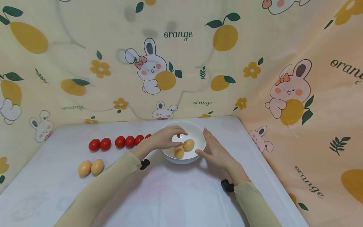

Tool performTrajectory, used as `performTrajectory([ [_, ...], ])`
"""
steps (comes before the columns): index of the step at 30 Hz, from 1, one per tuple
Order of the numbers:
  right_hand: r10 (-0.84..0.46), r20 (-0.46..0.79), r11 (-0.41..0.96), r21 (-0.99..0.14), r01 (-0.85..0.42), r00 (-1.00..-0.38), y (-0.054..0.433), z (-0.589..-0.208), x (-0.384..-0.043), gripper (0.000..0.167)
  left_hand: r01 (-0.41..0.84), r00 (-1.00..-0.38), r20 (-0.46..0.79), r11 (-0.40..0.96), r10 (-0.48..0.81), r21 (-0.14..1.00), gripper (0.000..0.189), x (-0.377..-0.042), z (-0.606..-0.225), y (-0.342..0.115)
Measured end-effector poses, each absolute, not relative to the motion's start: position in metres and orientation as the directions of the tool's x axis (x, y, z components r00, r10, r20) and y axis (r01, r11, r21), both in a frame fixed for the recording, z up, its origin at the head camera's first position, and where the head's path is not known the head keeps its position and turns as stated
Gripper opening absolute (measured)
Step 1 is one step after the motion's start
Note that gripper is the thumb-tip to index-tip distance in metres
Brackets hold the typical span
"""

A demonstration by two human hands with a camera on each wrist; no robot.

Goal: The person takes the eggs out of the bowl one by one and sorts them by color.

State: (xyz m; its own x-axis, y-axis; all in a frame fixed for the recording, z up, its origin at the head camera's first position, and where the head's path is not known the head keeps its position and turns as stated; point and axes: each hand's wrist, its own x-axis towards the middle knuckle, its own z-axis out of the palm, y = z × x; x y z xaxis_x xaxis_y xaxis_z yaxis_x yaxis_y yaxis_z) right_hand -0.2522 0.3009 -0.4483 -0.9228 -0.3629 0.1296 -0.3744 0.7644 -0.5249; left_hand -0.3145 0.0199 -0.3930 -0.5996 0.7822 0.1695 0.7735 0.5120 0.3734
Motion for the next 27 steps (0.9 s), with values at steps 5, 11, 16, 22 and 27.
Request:
performTrajectory([
  [5,-0.371,0.141,0.759,-0.523,-0.388,-0.918,0.302,-0.447,-0.253,0.099,0.779,-0.581,0.101,0.515,0.808,0.358,0.044,-0.322,-0.396,0.034],
  [11,-0.380,0.152,0.749,-0.528,-0.400,-0.912,0.303,-0.447,-0.254,0.098,0.766,-0.581,0.019,0.538,0.814,0.352,0.044,-0.331,-0.399,0.046],
  [16,-0.380,0.155,0.746,-0.532,-0.401,-0.912,0.303,-0.447,-0.254,0.097,0.749,-0.585,-0.028,0.553,0.811,0.366,0.046,-0.336,-0.403,0.052],
  [22,-0.383,0.154,0.744,-0.533,-0.403,-0.911,0.302,-0.448,-0.254,0.097,0.760,-0.567,-0.040,0.540,0.823,0.362,0.046,-0.340,-0.407,0.053],
  [27,-0.384,0.140,0.745,-0.537,-0.395,-0.913,0.302,-0.447,-0.253,0.098,0.744,-0.572,-0.056,0.546,0.818,0.385,0.047,-0.343,-0.414,0.053],
])
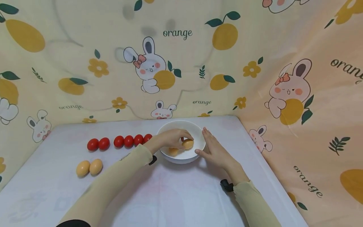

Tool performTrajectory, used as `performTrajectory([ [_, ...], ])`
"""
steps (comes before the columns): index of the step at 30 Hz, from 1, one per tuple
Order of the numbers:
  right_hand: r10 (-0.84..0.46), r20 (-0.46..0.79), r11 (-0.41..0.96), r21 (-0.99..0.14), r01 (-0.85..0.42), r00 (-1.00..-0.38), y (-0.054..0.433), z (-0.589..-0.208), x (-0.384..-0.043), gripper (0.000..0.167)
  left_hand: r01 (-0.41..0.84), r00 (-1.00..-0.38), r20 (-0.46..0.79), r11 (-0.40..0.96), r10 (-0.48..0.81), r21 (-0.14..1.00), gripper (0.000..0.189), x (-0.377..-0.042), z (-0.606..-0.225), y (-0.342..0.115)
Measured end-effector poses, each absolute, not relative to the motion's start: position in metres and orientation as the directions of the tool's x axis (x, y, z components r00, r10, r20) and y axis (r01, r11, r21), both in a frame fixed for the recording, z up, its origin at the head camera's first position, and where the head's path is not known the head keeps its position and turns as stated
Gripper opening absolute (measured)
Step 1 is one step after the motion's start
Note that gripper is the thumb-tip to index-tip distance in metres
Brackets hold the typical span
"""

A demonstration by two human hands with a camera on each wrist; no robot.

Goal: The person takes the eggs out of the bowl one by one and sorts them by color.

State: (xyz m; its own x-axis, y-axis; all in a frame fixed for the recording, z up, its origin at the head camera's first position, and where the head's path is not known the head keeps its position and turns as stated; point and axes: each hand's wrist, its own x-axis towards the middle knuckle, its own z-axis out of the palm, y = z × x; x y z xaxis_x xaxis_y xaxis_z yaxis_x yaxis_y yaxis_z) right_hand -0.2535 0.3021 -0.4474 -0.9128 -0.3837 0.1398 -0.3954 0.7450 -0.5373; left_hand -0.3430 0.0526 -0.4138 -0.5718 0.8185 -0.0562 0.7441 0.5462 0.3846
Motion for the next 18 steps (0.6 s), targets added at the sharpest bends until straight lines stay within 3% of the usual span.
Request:
performTrajectory([
  [18,-0.385,0.140,0.744,-0.538,-0.396,-0.912,0.3015,-0.4477,-0.2533,0.098,0.722,-0.620,-0.013,0.577,0.785,0.383,0.051,-0.3378,-0.4152,0.0505],
])
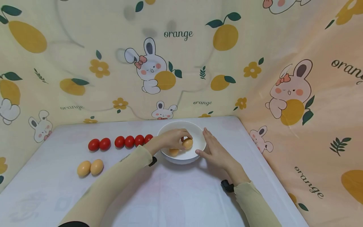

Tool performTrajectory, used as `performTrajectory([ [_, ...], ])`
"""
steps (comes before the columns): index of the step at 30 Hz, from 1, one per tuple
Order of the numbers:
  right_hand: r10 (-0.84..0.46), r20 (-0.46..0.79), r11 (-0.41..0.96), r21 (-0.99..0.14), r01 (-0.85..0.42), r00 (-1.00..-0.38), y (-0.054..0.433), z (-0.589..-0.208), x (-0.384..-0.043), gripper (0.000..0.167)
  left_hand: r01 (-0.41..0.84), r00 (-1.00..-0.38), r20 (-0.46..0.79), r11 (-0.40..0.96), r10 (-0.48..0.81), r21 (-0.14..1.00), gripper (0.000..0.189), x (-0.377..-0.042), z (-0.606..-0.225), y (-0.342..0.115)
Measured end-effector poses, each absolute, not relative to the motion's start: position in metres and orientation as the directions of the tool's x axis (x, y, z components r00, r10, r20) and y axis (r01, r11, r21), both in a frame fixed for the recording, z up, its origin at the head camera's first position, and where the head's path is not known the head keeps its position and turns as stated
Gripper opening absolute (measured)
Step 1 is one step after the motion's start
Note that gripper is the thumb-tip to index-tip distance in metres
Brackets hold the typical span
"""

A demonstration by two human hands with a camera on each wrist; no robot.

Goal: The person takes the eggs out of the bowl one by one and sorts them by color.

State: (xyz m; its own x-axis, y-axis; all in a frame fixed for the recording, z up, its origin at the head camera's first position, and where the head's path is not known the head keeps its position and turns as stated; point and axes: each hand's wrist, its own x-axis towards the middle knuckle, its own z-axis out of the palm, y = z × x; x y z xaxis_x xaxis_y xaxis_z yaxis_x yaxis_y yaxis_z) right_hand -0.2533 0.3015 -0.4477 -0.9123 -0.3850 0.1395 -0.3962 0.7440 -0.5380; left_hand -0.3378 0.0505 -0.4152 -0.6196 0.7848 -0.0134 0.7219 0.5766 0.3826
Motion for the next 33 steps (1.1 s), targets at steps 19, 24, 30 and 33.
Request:
performTrajectory([
  [19,-0.392,0.145,0.750,-0.522,-0.407,-0.909,0.302,-0.450,-0.254,0.096,0.730,-0.636,0.117,0.545,0.763,0.412,0.054,-0.318,-0.397,0.035],
  [24,-0.383,0.148,0.748,-0.530,-0.400,-0.912,0.301,-0.450,-0.253,0.096,0.726,-0.656,0.174,0.552,0.734,0.411,0.053,-0.311,-0.394,0.025],
  [30,-0.373,0.130,0.750,-0.541,-0.381,-0.919,0.300,-0.448,-0.252,0.098,0.709,-0.680,0.236,0.540,0.694,0.453,0.055,-0.301,-0.389,0.009],
  [33,-0.368,0.129,0.752,-0.541,-0.376,-0.921,0.300,-0.448,-0.251,0.098,0.706,-0.683,0.267,0.520,0.680,0.482,0.055,-0.296,-0.388,0.001],
])
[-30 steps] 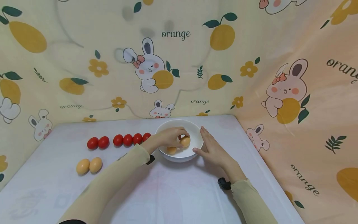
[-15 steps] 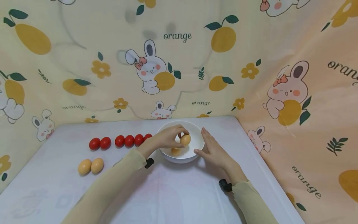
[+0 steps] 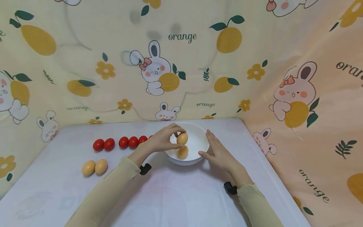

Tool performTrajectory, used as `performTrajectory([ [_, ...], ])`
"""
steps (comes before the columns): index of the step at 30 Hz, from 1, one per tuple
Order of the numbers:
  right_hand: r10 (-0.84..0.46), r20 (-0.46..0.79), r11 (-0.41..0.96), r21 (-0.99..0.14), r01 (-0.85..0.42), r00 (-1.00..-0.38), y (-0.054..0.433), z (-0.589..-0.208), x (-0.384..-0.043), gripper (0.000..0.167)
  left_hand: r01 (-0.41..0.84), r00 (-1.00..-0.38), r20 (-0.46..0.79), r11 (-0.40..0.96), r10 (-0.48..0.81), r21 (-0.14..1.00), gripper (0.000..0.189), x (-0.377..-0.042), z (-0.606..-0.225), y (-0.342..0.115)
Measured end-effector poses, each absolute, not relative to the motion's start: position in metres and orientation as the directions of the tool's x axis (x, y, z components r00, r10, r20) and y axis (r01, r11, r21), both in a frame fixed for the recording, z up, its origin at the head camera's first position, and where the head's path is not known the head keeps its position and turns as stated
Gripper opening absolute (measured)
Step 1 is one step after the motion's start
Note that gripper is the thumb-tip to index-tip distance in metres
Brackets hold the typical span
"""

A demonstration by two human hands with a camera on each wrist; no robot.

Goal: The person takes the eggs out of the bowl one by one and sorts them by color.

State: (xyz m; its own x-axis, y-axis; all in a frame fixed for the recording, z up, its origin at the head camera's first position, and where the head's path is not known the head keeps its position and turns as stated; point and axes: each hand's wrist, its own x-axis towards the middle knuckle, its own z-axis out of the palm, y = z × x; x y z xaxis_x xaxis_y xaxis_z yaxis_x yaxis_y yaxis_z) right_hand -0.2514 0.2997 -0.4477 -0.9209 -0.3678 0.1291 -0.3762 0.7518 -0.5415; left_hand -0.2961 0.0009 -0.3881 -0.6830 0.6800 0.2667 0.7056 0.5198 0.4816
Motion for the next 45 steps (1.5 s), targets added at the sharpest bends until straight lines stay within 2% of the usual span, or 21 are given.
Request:
performTrajectory([
  [11,-0.374,0.141,0.753,-0.531,-0.389,-0.917,0.298,-0.449,-0.253,0.096,0.698,-0.701,0.374,0.476,0.608,0.535,0.056,-0.281,-0.389,-0.032],
  [21,-0.374,0.135,0.752,-0.536,-0.385,-0.918,0.300,-0.446,-0.253,0.097,0.644,-0.758,0.379,0.519,0.530,0.562,0.059,-0.272,-0.391,-0.063],
  [28,-0.380,0.136,0.745,-0.541,-0.390,-0.915,0.300,-0.447,-0.254,0.098,0.588,-0.801,0.331,0.549,0.499,0.594,0.058,-0.262,-0.390,-0.085],
  [36,-0.381,0.145,0.748,-0.531,-0.397,-0.913,0.299,-0.449,-0.255,0.098,0.555,-0.828,0.284,0.635,0.484,0.537,0.057,-0.248,-0.385,-0.111],
  [45,-0.380,0.142,0.749,-0.533,-0.394,-0.914,0.300,-0.450,-0.255,0.098,0.580,-0.812,0.296,0.644,0.503,0.498,0.056,-0.235,-0.388,-0.139],
])
